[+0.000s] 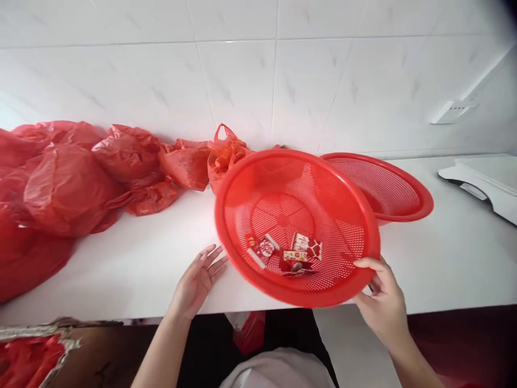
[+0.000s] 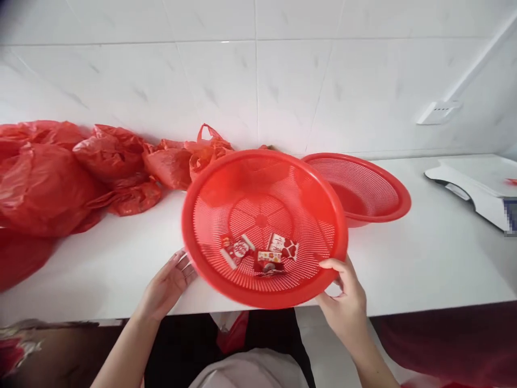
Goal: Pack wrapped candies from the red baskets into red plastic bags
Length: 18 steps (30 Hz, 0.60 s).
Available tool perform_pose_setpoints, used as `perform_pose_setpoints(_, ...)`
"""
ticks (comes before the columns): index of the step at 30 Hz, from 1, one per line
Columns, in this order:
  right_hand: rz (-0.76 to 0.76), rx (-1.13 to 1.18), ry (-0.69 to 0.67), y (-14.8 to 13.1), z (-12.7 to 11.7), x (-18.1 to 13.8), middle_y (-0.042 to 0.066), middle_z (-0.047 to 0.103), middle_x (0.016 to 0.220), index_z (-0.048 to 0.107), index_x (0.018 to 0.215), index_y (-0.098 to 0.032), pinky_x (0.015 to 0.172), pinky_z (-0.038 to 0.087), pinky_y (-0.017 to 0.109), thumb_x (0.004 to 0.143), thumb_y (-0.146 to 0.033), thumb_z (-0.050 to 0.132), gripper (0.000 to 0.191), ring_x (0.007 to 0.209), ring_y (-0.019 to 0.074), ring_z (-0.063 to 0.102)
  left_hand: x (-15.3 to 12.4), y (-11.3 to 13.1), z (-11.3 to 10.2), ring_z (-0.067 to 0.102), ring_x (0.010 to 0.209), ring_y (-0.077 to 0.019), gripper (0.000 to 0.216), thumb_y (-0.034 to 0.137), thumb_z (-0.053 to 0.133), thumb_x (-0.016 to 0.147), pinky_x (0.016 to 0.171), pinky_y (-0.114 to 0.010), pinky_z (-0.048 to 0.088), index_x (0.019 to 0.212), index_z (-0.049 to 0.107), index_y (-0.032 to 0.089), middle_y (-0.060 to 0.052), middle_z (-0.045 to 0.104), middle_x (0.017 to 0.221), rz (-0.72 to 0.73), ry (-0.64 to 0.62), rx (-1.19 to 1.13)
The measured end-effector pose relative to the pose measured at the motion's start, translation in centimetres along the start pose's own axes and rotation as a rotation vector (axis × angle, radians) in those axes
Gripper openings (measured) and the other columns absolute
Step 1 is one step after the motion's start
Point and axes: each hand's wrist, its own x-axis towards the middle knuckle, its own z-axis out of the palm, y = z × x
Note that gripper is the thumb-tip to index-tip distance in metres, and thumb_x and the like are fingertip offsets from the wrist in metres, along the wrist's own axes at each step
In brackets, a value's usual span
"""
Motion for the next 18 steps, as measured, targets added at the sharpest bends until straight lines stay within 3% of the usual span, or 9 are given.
perform_pose_setpoints(6,0.194,-0.145,0.218,1.0,-0.9,1.3,0.007,0.062,0.113,0.06,0.102,-0.025,0.086,0.054,0.042,0.064,-0.038,0.075,0.043,0.093,0.0251,0.062,-0.5,0.5,-2.1,0.064,0.115,-0.0273,0.029,0.042,0.066,0.084,0.101,-0.041,0.047,0.105,0.067,0.023,-0.007,0.064,0.132,-0.028,0.053,-0.078)
perform_pose_setpoints(11,0.342,-0.208,0.257,1.9,-1.6,0.6,0.006,0.064,0.112,0.061,0.107,-0.027,0.083,0.053,0.049,0.059,-0.047,0.079,0.055,0.091,0.0304,0.064,0.1,0.7,-1.4,0.066,0.111,-0.0258,0.027,0.037,0.069,0.084,0.101,-0.039,0.047,0.105,0.067,0.021,-0.009,0.064,0.13,-0.021,0.021,0.001)
perform_pose_setpoints(18,0.387,-0.349,0.343,2.7,-2.4,1.8,0.003,0.059,0.129,0.06,0.11,-0.036,0.086,0.052,0.053,0.064,-0.053,0.077,0.052,0.095,0.0341,0.067,0.8,0.3,-0.6,0.067,0.105,-0.0234,0.026,0.037,0.07,0.083,0.099,-0.037,0.048,0.102,0.069,0.02,-0.008,0.068,0.12,-0.003,0.028,0.077)
